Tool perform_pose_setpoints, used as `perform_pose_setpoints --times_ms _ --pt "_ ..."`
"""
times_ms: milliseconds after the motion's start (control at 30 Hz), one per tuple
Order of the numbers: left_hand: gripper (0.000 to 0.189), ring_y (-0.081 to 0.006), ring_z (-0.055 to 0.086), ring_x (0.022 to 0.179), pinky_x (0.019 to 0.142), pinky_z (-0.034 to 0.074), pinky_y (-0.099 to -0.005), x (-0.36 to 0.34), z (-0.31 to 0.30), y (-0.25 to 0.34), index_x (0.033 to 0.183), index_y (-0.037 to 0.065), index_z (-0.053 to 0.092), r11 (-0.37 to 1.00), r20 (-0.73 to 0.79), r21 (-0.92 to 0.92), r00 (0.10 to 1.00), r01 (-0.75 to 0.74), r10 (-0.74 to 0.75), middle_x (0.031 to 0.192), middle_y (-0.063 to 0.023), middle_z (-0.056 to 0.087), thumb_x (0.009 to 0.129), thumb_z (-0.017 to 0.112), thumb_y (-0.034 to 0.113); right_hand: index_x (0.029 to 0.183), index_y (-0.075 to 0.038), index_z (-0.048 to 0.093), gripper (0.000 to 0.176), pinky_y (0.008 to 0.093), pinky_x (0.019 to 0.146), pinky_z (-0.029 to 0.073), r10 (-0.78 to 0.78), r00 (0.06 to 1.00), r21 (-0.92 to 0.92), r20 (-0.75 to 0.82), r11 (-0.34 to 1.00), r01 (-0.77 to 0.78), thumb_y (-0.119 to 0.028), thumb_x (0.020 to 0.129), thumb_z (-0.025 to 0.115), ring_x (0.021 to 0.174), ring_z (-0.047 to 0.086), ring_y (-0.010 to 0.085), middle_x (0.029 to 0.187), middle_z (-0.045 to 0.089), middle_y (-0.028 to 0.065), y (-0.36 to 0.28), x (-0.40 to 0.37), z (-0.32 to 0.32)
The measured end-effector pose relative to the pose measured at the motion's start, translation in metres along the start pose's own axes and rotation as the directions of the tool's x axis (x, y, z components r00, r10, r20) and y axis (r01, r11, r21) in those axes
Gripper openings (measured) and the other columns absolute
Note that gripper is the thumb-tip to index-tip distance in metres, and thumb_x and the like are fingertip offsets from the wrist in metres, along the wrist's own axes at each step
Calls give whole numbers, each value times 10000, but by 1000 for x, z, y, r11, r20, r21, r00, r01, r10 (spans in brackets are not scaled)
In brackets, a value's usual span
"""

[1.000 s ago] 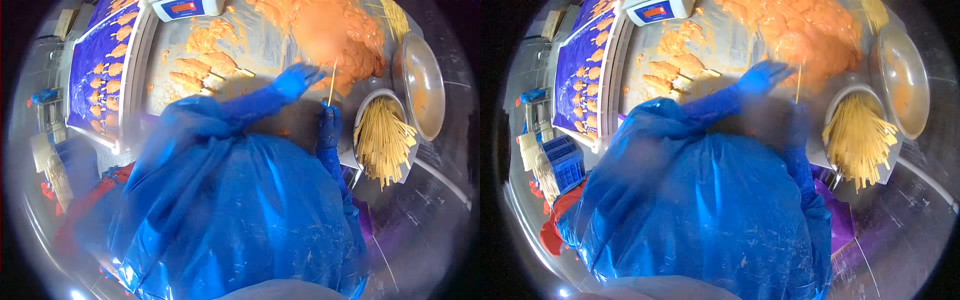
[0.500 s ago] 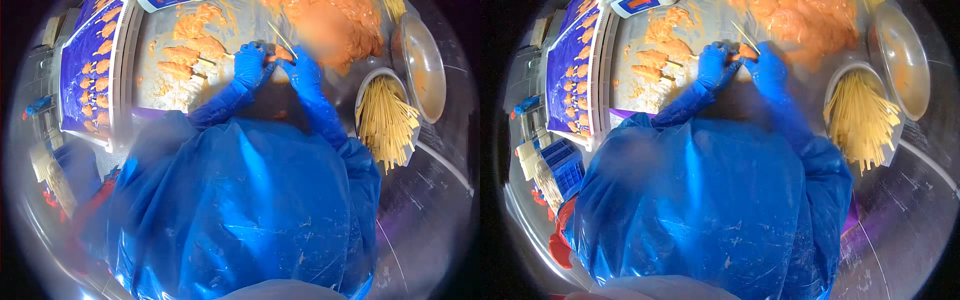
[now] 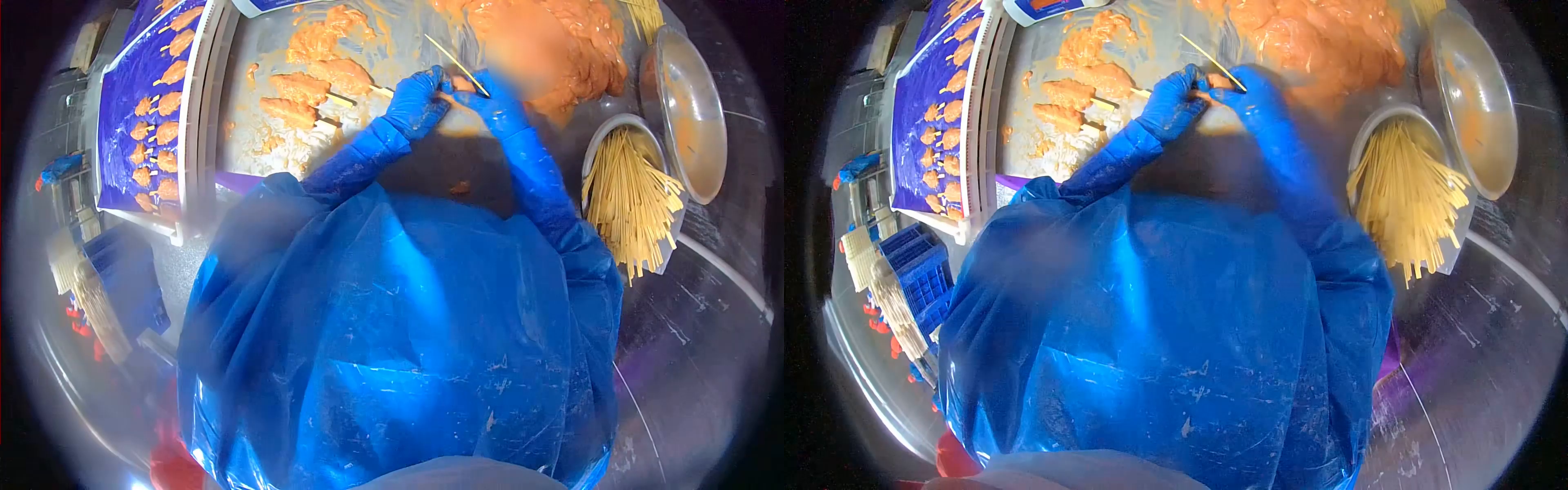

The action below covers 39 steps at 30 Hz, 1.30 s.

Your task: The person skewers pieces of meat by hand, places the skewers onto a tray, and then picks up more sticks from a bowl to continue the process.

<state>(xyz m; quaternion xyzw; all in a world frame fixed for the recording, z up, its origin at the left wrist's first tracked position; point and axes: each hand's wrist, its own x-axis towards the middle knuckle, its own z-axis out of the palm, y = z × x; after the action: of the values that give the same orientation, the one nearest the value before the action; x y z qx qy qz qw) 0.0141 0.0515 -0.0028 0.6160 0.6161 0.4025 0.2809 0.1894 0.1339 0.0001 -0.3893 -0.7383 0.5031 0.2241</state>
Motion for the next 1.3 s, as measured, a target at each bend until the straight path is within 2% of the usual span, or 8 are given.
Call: perform_pose_setpoints --times_ms 267,400,500,667,833,933,1167,1300 --pt "176 -293 590 1116 964 442 -452 3 -29 26 911 145 634 792 -110 368 823 -487 557 1124 -83 662 758 622 58 1083 -45 660 259 305 687 452 -163 965 10 -208 986 169 -128 839 691 758 518 134 867 577 39 -32 -37 -22" --pt "345 -285 402 1377 1177 205 -491 -18 -38 -11 1204 203 652 872 220 417 959 -257 178 1376 -81 559 876 546 196 1246 -24 593 337 299 867 454 -203 957 -234 -207 960 153 -104 920 560 961 546 152 1065 595 62 7 -86 -38" --pt "490 -314 328 1413 1156 228 -517 -15 -24 38 1383 171 519 800 135 467 924 -377 357 1492 -86 432 900 569 237 1334 -29 549 399 294 874 463 135 934 192 -331 979 -74 -94 940 529 979 570 161 1164 598 85 3 -118 -36" --pt "570 -314 324 1419 1177 203 -505 -30 14 17 1436 163 448 792 485 323 809 -519 332 1533 -98 365 890 581 257 1358 -21 534 407 294 876 476 134 908 -80 -397 981 -179 -69 955 518 1004 580 154 1260 595 100 17 -164 -46" --pt "642 -305 314 1427 1175 210 -506 -2 21 43 1481 177 370 728 337 418 837 -543 430 1539 -85 357 883 589 258 1314 -9 574 359 302 913 476 73 887 -197 -455 964 -181 -60 964 515 1060 580 152 1252 622 111 21 -196 -38" --pt "721 -304 282 1442 1160 234 -503 6 40 35 1488 175 362 716 539 284 724 -638 431 1549 -87 335 842 639 336 1288 -19 600 341 313 945 465 242 803 198 -544 967 -158 -36 960 507 1100 582 173 1238 632 107 -6 -190 -30" --pt "681 -340 448 1311 1059 366 -515 -42 0 54 1429 170 452 709 309 655 949 -261 64 1503 -89 407 812 664 367 1248 -66 637 372 341 959 454 101 918 -303 -382 925 -228 -2 891 554 1080 602 245 1158 651 120 -4 -209 -27" --pt "503 -332 533 1212 1005 425 -484 -23 3 47 1326 169 570 735 208 575 934 -358 291 1412 -83 517 847 625 311 1217 -105 661 390 353 921 470 35 926 -414 -375 888 -201 13 858 566 992 618 261 1046 661 125 20 -214 -20"
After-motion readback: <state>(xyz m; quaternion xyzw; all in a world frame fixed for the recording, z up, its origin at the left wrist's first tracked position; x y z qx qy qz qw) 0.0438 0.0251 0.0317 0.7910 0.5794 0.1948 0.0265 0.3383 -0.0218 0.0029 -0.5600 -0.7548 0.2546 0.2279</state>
